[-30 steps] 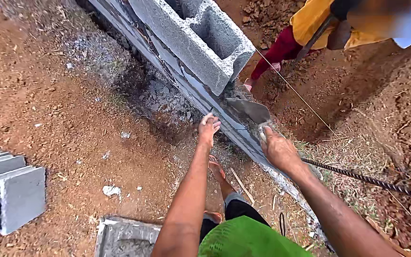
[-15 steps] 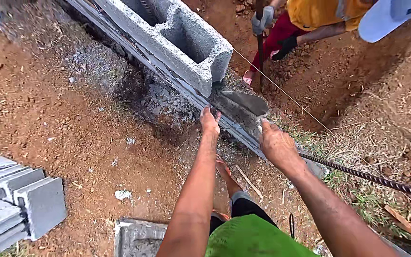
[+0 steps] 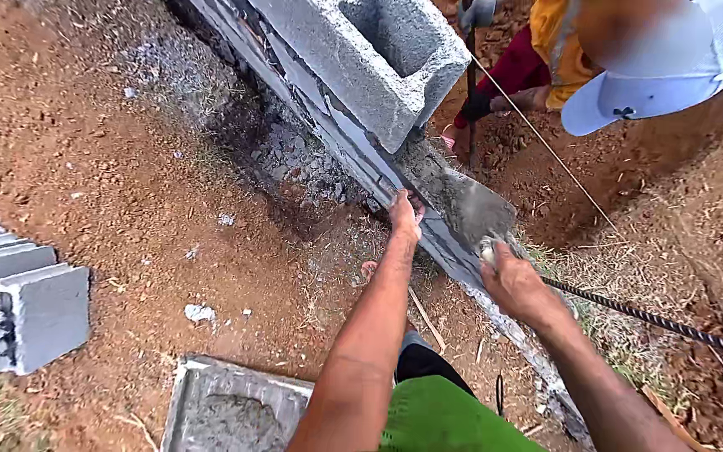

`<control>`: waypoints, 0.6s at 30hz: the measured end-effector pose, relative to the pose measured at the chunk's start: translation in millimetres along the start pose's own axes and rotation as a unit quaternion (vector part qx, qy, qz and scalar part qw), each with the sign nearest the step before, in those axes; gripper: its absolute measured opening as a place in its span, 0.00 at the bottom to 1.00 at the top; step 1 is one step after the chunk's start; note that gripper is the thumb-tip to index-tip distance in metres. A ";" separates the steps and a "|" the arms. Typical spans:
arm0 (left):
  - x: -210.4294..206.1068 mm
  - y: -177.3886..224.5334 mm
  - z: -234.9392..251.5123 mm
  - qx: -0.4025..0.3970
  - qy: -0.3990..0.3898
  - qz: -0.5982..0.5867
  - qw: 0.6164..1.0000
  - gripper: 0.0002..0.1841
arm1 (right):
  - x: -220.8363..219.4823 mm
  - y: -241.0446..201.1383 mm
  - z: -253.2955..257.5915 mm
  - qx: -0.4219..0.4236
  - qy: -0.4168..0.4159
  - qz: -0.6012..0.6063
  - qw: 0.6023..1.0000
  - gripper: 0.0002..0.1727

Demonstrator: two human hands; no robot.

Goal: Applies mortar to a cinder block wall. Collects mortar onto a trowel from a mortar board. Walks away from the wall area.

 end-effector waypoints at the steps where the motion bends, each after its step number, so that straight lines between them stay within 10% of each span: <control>1: 2.9 -3.2 -1.4 0.006 -0.006 -0.009 1.000 0.23 | -6.4 -0.8 -4.9 0.008 -0.008 -0.019 1.000 0.32; 7: 35.4 -21.7 -2.2 0.062 -0.098 -0.167 0.979 0.14 | 7.0 34.1 -16.7 0.003 0.057 0.056 0.997 0.30; 18: 9.7 -31.3 -8.6 0.019 -0.049 -0.077 0.996 0.18 | -15.5 18.8 -19.0 0.001 0.039 -0.020 0.999 0.31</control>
Point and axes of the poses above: each hand's wrist, its own z-axis towards the middle knuckle, its own x-axis out of the back of the hand, y = z × x, the point moved 2 cm from there along z, towards the middle knuckle, and after that the axes turned 7 degrees about z, right-handed, at the moved point
